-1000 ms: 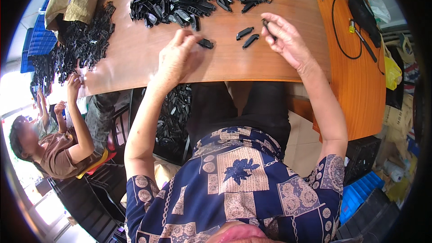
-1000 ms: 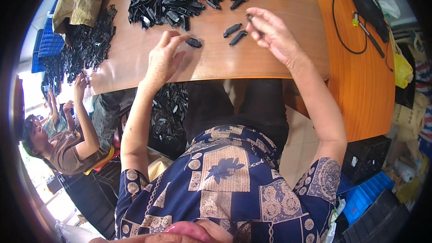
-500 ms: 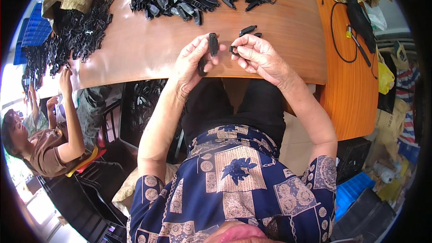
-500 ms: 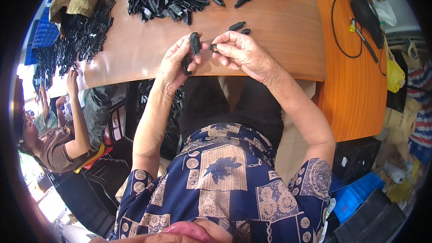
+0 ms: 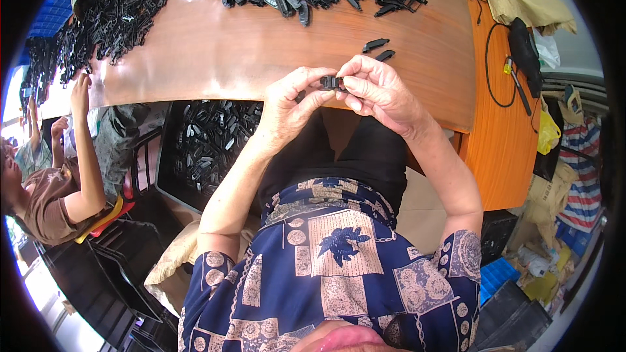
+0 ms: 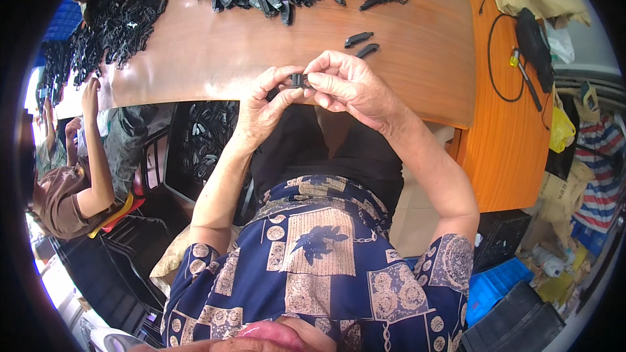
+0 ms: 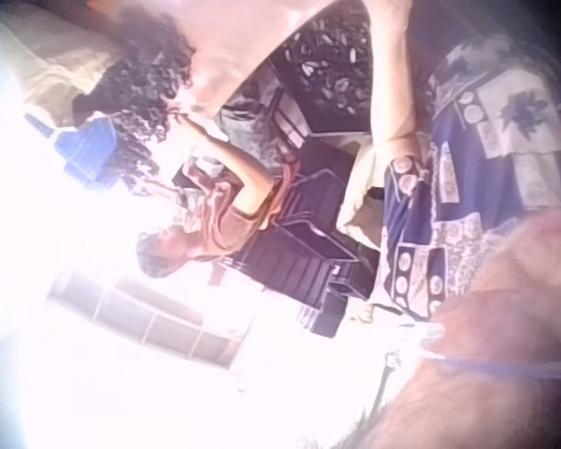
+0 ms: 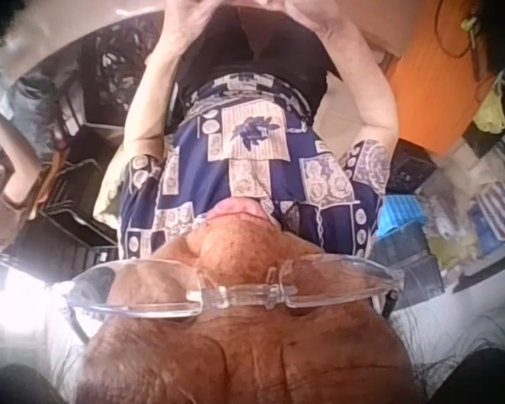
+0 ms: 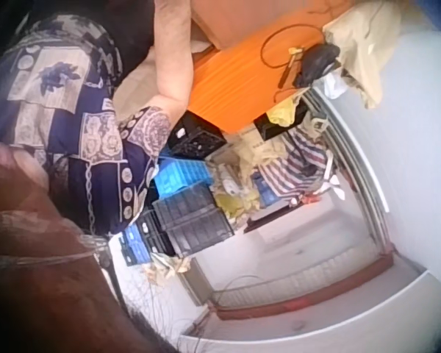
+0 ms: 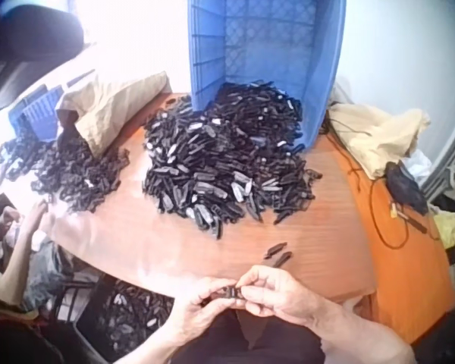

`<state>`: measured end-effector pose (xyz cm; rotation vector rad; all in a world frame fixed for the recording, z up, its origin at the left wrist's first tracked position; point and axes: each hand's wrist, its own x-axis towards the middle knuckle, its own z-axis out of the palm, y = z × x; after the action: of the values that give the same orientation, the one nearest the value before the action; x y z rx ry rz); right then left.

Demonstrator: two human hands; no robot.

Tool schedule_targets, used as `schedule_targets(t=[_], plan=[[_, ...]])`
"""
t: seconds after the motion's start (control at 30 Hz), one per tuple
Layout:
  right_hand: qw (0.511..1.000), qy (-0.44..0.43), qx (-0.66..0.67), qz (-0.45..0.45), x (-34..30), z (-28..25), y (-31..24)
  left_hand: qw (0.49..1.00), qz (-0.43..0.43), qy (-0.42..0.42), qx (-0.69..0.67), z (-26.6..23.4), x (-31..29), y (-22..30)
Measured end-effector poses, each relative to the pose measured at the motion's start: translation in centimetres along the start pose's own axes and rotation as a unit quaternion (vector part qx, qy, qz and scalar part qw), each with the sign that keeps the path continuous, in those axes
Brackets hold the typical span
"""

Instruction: The person assembles or checks small plastic buckle components by hand at a factory table.

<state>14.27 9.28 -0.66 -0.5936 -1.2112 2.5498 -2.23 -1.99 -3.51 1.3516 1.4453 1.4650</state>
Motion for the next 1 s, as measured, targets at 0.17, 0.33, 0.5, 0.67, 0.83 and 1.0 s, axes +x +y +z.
schedule_targets(t=[0.17,0.33,0.5,0.67,0.83,1.0], plan=[[0.999,0.014,-0.037,0.015,0.1,0.5,-0.2,0.996,0.035,-0.005,0.079,-0.8,-0.2,0.9],[0.994,0.038,-0.083,0.061,-0.3,1.9,-0.8,0.988,0.052,-0.001,0.142,-1.3,-1.2,1.4],[0.979,0.049,-0.144,0.136,-0.3,2.7,-1.0,0.977,0.104,-0.002,0.188,-1.9,-2.2,1.7],[0.970,0.018,-0.159,0.181,0.2,2.6,-0.5,0.972,0.092,-0.024,0.216,-2.7,-3.0,2.5],[0.967,0.005,-0.076,0.243,0.5,2.8,1.1,0.982,0.060,-0.030,0.179,-3.1,-4.1,2.1],[0.977,0.000,0.003,0.211,1.0,4.5,2.3,0.988,-0.073,0.052,-0.126,-3.0,-4.8,0.4]])
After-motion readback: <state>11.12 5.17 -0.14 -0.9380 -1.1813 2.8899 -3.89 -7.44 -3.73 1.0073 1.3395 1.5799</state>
